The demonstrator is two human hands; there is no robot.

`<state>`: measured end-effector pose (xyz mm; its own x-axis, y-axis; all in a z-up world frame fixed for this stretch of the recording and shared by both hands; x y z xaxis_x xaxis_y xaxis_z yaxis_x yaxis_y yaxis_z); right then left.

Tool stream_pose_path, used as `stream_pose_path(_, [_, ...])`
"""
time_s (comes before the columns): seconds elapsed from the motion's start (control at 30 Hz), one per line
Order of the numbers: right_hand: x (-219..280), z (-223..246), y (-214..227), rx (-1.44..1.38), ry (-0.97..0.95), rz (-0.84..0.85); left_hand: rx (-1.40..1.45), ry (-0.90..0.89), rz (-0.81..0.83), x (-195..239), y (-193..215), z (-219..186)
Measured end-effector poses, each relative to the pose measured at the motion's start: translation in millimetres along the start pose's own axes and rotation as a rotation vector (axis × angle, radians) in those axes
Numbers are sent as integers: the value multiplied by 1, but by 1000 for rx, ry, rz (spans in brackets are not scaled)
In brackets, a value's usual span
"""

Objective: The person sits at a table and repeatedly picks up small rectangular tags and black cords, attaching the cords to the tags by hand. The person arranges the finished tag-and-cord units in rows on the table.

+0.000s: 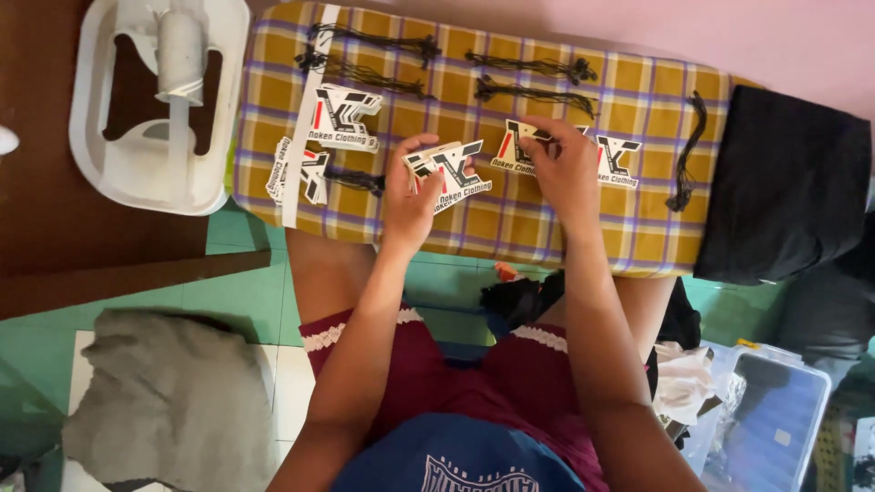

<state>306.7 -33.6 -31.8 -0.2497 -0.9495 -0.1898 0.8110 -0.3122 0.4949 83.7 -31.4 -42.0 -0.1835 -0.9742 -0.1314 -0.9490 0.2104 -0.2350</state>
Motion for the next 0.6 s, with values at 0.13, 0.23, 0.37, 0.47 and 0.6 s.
stream_pose_path(0.13, [-4, 4, -5, 297, 222, 13, 315, 90, -14, -3, 11, -1])
stream_pose_path(0.23, [-4, -1, -7, 407, 245, 24, 493, 135, 14, -6, 15, 6])
stream_pose_path(0.37, [-8, -4, -11, 482, 290, -62, 532, 151, 70, -10, 16, 7])
stream_pose_path(0.47, [1, 6, 7, 525, 339, -115, 546, 145, 67, -9, 14, 3])
stream_pose_path(0.6, [20, -14, 32, 665, 291, -111, 559, 156, 83, -10, 17, 3])
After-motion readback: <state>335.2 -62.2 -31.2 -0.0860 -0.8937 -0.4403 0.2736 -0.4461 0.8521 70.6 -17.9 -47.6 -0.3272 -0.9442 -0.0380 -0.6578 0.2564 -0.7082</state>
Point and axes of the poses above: each hand's wrist, its own x-axis away from the middle knuckle, its own y-axis out of the back of the hand, z = x × y, the point moved 1 cm from there along -x, towards the middle knuckle, and after that the axes turned 7 degrees about -x, right-handed, at the moved point
